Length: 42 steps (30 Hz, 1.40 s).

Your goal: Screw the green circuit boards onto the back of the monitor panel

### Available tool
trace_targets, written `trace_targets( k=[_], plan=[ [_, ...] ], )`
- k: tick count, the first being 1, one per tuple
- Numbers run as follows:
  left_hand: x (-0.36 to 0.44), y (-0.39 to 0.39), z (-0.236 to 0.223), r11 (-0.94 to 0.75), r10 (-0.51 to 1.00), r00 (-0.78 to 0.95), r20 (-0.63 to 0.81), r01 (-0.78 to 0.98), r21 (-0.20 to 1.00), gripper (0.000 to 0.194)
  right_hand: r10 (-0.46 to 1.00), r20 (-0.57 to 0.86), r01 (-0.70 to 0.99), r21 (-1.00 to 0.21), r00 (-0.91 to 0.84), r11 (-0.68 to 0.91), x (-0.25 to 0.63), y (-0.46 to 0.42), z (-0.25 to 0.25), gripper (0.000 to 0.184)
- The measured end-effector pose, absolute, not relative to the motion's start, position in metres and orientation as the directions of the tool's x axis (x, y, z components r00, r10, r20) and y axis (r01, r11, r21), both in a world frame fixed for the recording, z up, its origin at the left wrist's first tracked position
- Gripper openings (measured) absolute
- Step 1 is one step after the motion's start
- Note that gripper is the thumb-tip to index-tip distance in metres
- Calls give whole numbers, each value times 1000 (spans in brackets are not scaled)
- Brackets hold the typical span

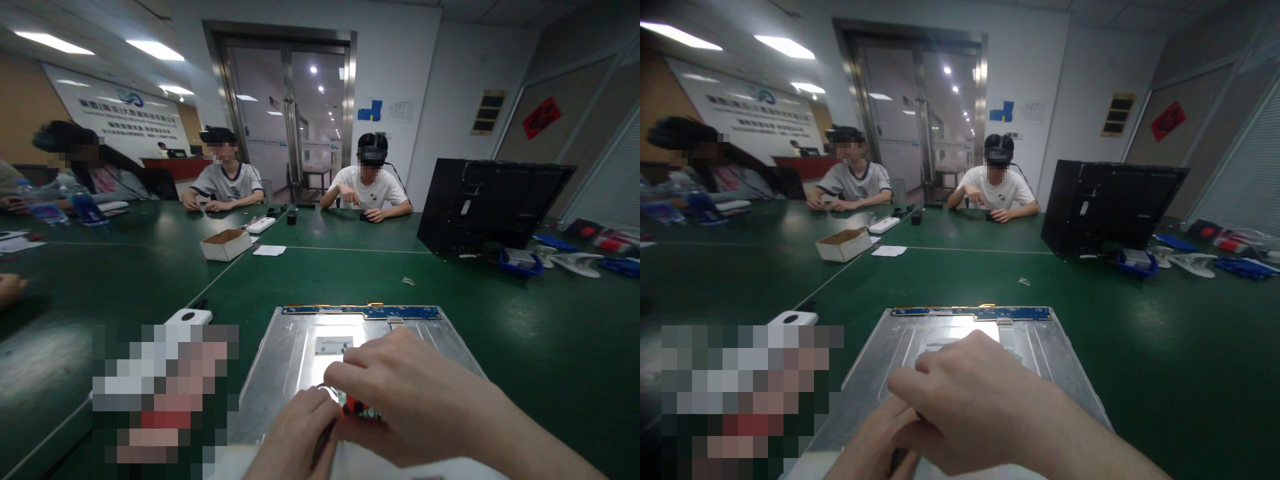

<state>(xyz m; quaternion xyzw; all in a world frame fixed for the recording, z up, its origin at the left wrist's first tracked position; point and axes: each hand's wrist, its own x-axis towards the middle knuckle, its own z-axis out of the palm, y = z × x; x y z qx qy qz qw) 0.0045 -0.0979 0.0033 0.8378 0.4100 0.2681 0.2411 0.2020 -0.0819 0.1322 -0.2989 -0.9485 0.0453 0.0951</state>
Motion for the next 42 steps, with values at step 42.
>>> trace_targets(
  k=[42],
  plan=[
    [3, -93, -5, -576, 789, 565, 243, 540, 614, 18, 590, 136, 579, -109, -796, 808, 201, -85, 134, 8]
  ],
)
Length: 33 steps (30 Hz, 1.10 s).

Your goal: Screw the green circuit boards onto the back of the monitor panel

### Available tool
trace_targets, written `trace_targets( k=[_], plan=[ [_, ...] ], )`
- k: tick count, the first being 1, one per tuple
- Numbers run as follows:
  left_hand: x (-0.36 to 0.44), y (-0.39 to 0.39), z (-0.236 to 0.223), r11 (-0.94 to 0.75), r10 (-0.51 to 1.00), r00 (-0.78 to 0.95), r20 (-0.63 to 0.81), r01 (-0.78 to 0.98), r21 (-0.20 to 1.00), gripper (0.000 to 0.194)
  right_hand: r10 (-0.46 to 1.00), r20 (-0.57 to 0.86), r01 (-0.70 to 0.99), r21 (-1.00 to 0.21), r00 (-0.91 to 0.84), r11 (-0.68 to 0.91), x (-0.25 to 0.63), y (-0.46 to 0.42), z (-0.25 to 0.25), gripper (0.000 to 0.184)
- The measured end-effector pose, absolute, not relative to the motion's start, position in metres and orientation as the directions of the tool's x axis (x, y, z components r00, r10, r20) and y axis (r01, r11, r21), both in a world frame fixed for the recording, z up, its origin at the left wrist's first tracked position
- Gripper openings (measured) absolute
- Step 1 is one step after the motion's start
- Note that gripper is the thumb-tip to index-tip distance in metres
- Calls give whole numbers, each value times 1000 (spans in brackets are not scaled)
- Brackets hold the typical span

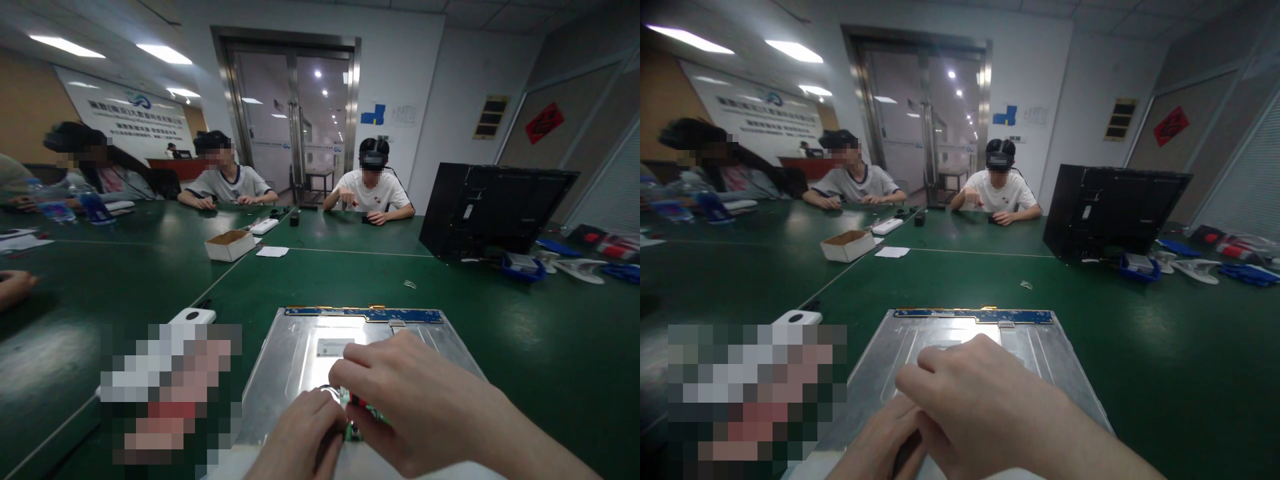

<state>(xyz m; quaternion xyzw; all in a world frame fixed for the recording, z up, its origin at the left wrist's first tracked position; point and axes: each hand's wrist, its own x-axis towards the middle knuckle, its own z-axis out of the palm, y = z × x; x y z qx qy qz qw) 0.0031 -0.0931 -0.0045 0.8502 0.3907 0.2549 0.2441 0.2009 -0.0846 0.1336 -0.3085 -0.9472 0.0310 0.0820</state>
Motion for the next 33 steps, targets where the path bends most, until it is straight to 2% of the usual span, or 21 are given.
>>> trace_targets(
  k=[2, 8, 14, 20, 24, 27, 33],
  plan=[
    [2, -93, -5, -591, 781, 565, 267, 529, 609, 19, 602, 135, 594, -102, -787, 798, 201, -83, 133, 6],
    [0, -96, -4, -581, 796, 538, 279, 547, 602, 17, 628, 119, 620, -103, -769, 778, 201, -81, 130, 16],
    [2, -94, -7, -578, 791, 554, 260, 536, 616, 15, 622, 145, 611, -114, -770, 783, 200, -81, 133, 8],
    [2, -94, -5, -577, 789, 556, 261, 525, 626, 14, 602, 134, 590, -124, -787, 798, 200, -84, 136, 11],
    [1, -95, -5, -597, 775, 565, 284, 509, 620, 18, 634, 136, 622, -120, -761, 773, 200, -82, 133, 7],
    [0, -94, -9, -606, 776, 550, 310, 511, 610, 19, 653, 133, 646, -96, -746, 758, 200, -80, 130, 12],
    [1, -92, -10, -597, 768, 584, 262, 507, 621, 15, 599, 149, 588, -112, -787, 801, 200, -84, 133, 11]
  ],
)
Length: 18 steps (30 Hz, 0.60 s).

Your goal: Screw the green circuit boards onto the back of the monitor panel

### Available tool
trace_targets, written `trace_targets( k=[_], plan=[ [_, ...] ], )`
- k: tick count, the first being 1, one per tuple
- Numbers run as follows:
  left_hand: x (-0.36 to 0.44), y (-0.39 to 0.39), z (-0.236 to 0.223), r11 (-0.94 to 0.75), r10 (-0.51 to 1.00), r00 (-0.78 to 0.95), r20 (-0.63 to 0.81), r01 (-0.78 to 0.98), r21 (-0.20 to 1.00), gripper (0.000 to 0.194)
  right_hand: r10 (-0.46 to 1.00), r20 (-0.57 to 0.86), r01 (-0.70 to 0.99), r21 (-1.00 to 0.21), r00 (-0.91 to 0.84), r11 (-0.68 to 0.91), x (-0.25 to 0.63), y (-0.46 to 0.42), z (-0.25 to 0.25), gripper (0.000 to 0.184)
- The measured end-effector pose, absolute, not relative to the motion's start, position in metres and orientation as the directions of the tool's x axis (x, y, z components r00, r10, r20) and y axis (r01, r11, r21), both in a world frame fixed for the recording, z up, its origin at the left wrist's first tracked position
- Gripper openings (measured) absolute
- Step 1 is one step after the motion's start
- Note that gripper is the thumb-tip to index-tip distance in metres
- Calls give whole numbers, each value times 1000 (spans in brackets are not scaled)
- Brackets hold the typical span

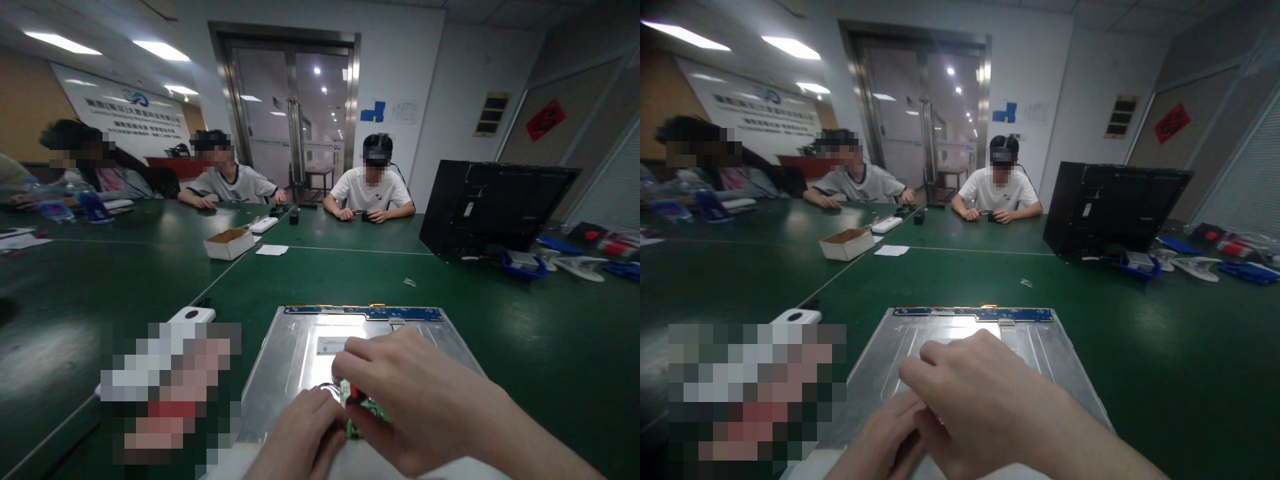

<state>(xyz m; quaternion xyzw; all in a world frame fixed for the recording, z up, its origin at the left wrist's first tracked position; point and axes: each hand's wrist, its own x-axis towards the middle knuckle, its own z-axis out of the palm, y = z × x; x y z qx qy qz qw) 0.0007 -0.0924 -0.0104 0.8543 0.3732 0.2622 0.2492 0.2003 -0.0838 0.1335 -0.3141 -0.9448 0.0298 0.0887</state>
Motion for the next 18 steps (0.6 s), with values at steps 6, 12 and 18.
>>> trace_targets(
  k=[6, 12, 18],
  plan=[
    [2, -93, -8, -587, 779, 569, 264, 511, 628, 18, 611, 164, 603, -101, -775, 792, 200, -81, 132, 4],
    [2, -95, -5, -570, 795, 550, 256, 535, 623, 15, 604, 138, 597, -89, -785, 797, 201, -80, 130, 14],
    [4, -94, -3, -584, 783, 563, 264, 519, 625, 14, 584, 103, 570, -143, -805, 809, 201, -85, 138, 13]
  ],
)
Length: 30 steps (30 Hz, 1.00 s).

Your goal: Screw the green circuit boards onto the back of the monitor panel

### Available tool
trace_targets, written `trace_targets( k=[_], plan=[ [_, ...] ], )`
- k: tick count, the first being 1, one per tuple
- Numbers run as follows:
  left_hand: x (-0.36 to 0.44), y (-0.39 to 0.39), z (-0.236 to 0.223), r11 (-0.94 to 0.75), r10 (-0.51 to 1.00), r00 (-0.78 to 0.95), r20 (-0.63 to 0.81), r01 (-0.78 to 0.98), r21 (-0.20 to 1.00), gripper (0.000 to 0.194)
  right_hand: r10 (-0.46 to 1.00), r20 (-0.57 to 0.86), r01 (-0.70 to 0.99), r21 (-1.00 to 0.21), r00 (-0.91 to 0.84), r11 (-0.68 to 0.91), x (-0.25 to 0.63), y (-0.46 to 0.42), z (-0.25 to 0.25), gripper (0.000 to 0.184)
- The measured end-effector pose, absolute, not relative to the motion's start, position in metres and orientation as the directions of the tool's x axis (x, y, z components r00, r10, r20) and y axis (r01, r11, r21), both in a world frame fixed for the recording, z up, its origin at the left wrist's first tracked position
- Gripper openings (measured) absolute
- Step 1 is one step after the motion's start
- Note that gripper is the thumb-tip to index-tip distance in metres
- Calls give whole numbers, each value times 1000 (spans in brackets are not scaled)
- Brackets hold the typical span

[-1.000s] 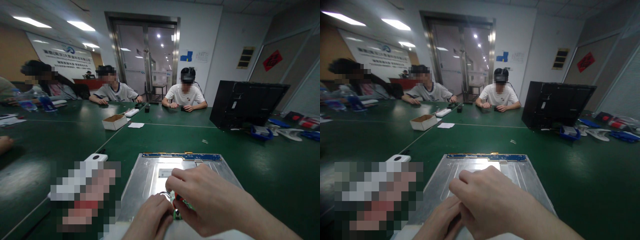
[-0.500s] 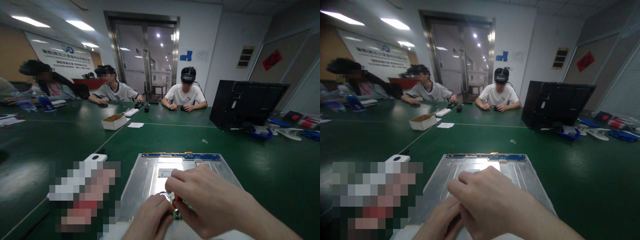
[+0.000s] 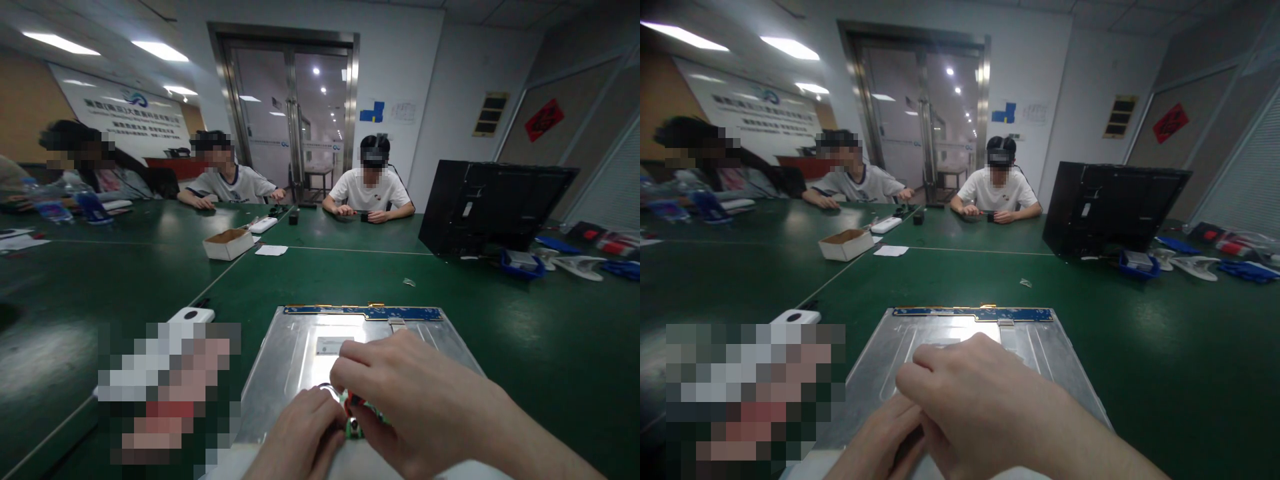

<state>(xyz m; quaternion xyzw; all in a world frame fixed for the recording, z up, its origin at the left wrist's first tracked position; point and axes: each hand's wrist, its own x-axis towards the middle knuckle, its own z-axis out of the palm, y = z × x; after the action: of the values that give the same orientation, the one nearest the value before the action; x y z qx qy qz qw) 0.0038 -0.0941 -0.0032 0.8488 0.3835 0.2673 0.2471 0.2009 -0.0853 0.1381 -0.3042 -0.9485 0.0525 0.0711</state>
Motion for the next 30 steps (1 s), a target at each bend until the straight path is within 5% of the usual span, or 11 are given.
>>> trace_targets(
  k=[30],
  plan=[
    [2, -94, -3, -574, 784, 581, 219, 546, 610, 12, 570, 95, 552, -167, -816, 817, 204, -84, 138, 14]
  ],
)
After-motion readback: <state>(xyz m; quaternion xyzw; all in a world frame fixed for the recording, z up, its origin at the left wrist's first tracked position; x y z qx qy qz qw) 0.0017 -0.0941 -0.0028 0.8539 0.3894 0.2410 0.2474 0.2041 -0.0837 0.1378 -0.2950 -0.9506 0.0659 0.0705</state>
